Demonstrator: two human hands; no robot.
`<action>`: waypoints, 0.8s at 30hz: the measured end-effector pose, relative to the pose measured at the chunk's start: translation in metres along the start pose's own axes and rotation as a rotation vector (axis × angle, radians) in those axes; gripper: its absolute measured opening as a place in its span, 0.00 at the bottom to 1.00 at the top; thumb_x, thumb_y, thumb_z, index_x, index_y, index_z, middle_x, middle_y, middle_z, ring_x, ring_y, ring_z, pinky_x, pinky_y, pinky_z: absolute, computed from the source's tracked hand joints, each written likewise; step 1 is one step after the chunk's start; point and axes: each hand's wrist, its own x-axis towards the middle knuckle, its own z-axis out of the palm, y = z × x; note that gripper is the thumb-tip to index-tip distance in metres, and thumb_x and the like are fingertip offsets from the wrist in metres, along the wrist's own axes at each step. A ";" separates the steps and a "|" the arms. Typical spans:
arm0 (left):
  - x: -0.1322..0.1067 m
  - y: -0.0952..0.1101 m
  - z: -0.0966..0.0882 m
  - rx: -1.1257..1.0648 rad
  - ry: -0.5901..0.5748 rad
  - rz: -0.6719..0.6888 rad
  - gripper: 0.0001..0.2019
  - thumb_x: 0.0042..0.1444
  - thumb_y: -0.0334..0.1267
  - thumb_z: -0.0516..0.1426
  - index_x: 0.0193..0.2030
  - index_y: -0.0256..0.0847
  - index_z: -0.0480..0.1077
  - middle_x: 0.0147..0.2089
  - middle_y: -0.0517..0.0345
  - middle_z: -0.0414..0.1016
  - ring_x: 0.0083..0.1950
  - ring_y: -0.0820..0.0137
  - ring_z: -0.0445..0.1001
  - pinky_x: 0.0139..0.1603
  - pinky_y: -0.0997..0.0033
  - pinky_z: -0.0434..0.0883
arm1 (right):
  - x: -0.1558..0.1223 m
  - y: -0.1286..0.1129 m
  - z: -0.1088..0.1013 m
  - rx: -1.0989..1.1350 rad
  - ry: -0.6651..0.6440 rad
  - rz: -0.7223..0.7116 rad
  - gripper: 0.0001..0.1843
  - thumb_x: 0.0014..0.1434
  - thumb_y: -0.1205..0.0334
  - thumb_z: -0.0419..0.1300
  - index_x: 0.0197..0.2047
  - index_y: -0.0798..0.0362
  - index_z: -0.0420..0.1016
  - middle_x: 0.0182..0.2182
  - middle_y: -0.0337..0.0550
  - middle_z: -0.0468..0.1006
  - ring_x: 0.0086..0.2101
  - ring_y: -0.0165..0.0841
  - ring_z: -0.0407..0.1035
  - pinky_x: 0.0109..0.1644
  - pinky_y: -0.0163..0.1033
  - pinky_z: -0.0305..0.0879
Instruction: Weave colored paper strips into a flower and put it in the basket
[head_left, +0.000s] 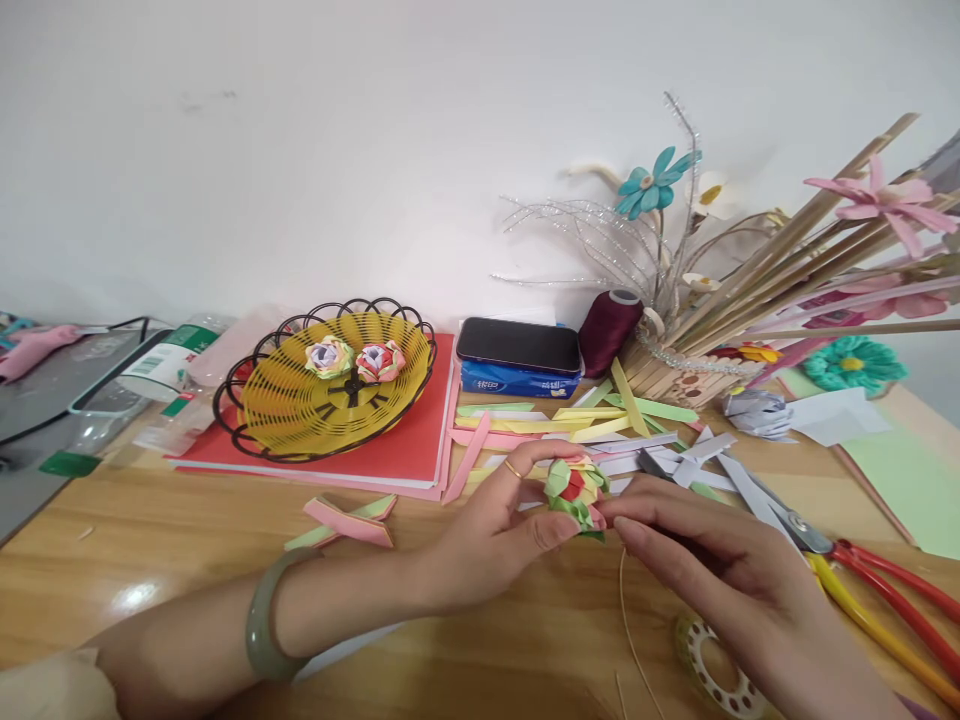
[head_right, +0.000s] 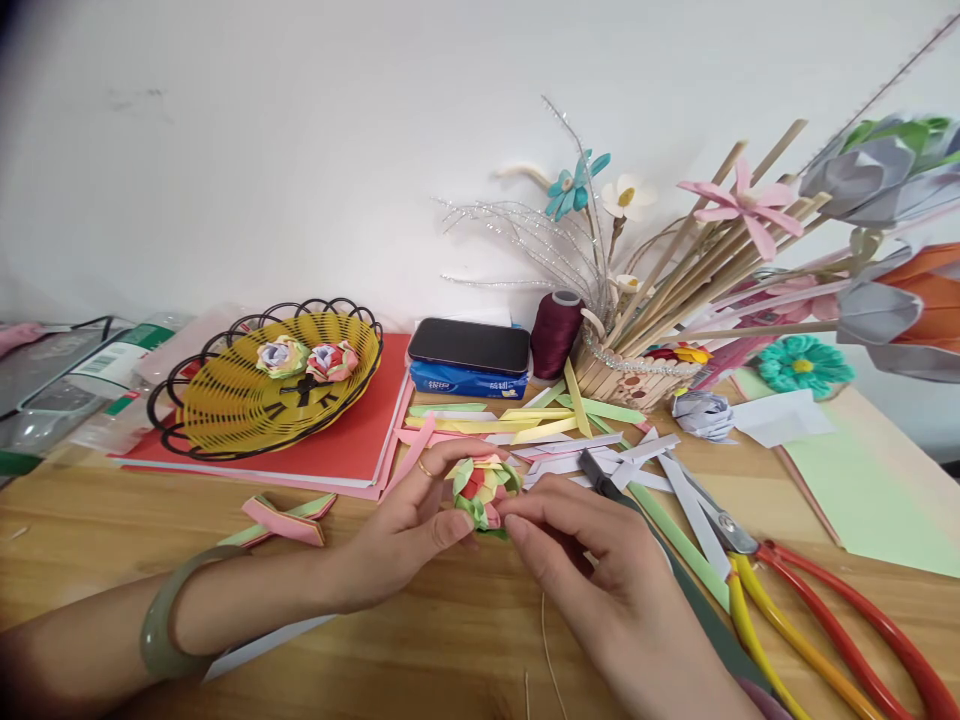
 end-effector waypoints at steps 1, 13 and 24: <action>0.000 0.000 0.000 0.003 0.002 0.001 0.19 0.57 0.41 0.55 0.55 0.48 0.58 0.46 0.55 0.66 0.47 0.70 0.66 0.43 0.73 0.66 | 0.000 0.000 0.000 0.010 -0.001 0.008 0.08 0.57 0.57 0.58 0.33 0.46 0.79 0.28 0.38 0.78 0.29 0.32 0.73 0.29 0.32 0.70; -0.001 -0.001 0.001 -0.017 -0.014 0.037 0.19 0.56 0.38 0.56 0.54 0.52 0.59 0.50 0.58 0.61 0.50 0.72 0.63 0.47 0.72 0.65 | 0.002 0.001 0.000 0.027 -0.023 0.017 0.09 0.57 0.57 0.58 0.30 0.48 0.78 0.27 0.39 0.79 0.28 0.32 0.73 0.30 0.32 0.70; -0.001 -0.001 0.002 -0.004 -0.030 0.045 0.20 0.56 0.39 0.56 0.54 0.49 0.58 0.47 0.56 0.63 0.50 0.69 0.63 0.50 0.68 0.64 | 0.001 0.000 0.001 0.081 -0.060 0.060 0.08 0.56 0.59 0.59 0.27 0.49 0.76 0.24 0.38 0.76 0.25 0.30 0.69 0.27 0.32 0.64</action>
